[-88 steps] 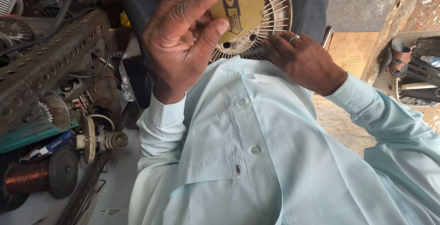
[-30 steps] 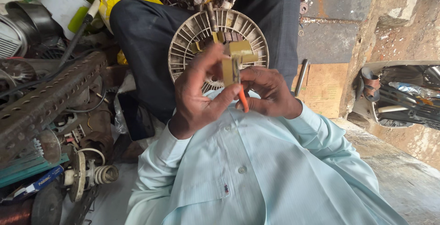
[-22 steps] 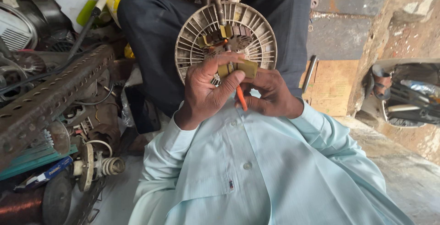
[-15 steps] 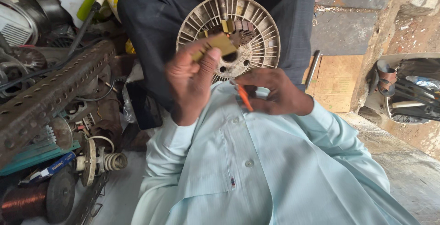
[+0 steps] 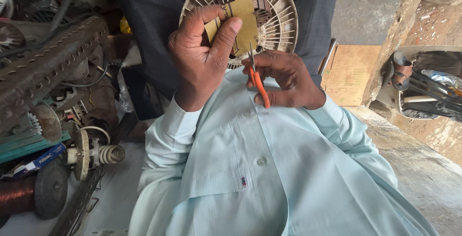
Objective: The person winds copper wire around a motor armature held in their lap. They use their hands to wrap the wire and occasionally use orange-handled pliers to cut the wire or adjust the coil.
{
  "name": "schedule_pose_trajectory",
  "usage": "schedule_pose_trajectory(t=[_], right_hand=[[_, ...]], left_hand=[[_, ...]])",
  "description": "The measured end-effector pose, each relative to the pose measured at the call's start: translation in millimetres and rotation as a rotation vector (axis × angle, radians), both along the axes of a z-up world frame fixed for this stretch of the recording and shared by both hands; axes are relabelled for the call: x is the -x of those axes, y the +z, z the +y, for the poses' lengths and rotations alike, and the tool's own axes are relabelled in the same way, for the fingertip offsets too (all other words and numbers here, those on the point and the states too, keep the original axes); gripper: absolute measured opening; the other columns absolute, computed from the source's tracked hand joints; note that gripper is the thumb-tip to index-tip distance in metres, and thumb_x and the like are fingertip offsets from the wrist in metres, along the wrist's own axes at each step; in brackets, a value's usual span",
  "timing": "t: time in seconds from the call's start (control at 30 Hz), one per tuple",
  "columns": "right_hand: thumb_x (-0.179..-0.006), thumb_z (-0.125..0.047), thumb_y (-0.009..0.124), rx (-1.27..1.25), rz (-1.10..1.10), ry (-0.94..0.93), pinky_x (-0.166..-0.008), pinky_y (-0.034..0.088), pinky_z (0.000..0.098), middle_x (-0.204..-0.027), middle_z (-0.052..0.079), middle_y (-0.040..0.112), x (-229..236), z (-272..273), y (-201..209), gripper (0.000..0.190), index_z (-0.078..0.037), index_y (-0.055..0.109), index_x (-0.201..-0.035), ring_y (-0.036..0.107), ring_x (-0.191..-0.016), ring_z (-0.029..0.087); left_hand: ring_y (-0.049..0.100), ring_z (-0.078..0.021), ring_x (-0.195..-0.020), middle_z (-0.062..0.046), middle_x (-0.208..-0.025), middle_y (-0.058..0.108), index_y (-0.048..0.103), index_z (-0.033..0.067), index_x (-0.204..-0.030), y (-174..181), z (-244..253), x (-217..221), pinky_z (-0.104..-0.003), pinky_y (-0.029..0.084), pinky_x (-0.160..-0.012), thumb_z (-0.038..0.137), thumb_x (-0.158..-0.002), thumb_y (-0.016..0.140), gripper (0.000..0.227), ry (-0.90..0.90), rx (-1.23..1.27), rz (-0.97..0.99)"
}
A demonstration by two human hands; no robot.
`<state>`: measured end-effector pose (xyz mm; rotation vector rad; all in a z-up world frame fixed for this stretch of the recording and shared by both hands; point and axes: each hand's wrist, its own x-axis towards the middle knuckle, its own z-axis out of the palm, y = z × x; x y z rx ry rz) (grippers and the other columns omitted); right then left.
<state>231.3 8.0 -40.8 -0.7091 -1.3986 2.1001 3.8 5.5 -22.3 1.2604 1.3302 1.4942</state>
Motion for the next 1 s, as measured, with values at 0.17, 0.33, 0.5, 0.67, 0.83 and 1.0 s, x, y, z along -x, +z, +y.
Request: schedule_pose_trajectory(t=[0.17,0.33,0.5,0.67,0.83,1.0], right_hand=[[-0.083,-0.003,0.089,-0.016,-0.031,-0.015,-0.105,0.060,0.0352,-0.129,0.013,0.067,5,3,0,0.068,0.000,0.060,-0.144,0.072,-0.108,0.018],[-0.083,-0.003,0.088,0.030,0.018,-0.004,-0.106,0.059,0.0359,-0.130,0.013,0.067,5,3,1,0.069,0.000,0.058,-0.145,0.072,-0.109,0.017],[-0.086,0.001,0.085,0.028,0.018,0.002,-0.104,0.060,0.0348,-0.128,0.014,0.066,3,1,-3,0.067,0.002,0.057,-0.146,0.072,-0.107,0.017],[-0.089,0.005,0.080,0.027,-0.001,-0.031,-0.096,0.064,0.0330,-0.129,0.014,0.065,4,-4,-7,0.060,0.002,0.056,-0.145,0.074,-0.104,0.017],[-0.090,0.004,0.081,-0.056,0.051,-0.061,-0.099,0.062,0.0330,-0.132,0.014,0.063,2,-4,-10,0.063,0.000,0.053,-0.146,0.072,-0.108,0.017],[-0.091,0.003,0.078,-0.056,-0.014,-0.059,-0.094,0.064,0.0321,-0.127,0.013,0.066,5,-3,-9,0.055,0.002,0.059,-0.143,0.075,-0.103,0.017]], left_hand=[[0.063,-0.0030,-0.068,-0.002,-0.079,0.069,0.064,0.0030,-0.113,-2,2,0,-0.019,0.050,-0.059,0.008,-0.109,0.074,0.012,-0.014,-0.006,-0.019],[0.065,-0.0033,-0.067,-0.002,-0.084,0.069,0.064,0.0035,-0.112,-3,3,1,-0.018,0.052,-0.058,0.008,-0.109,0.074,0.011,-0.019,-0.021,0.017],[0.064,-0.0032,-0.067,-0.002,-0.079,0.069,0.065,0.0035,-0.112,-2,3,1,-0.018,0.051,-0.059,0.009,-0.109,0.075,0.012,-0.023,-0.010,0.016],[0.064,-0.0044,-0.068,-0.003,-0.082,0.070,0.066,0.0027,-0.111,5,3,3,-0.020,0.052,-0.060,0.009,-0.108,0.076,0.012,-0.012,-0.012,0.065],[0.069,-0.0065,-0.072,-0.004,-0.089,0.072,0.066,0.0021,-0.110,11,-2,-3,-0.023,0.056,-0.064,0.009,-0.105,0.076,0.012,-0.016,-0.046,0.172],[0.070,-0.0096,-0.077,-0.004,-0.089,0.073,0.066,0.0026,-0.108,12,-1,-5,-0.025,0.058,-0.068,0.009,-0.103,0.076,0.013,-0.032,-0.011,0.076]])
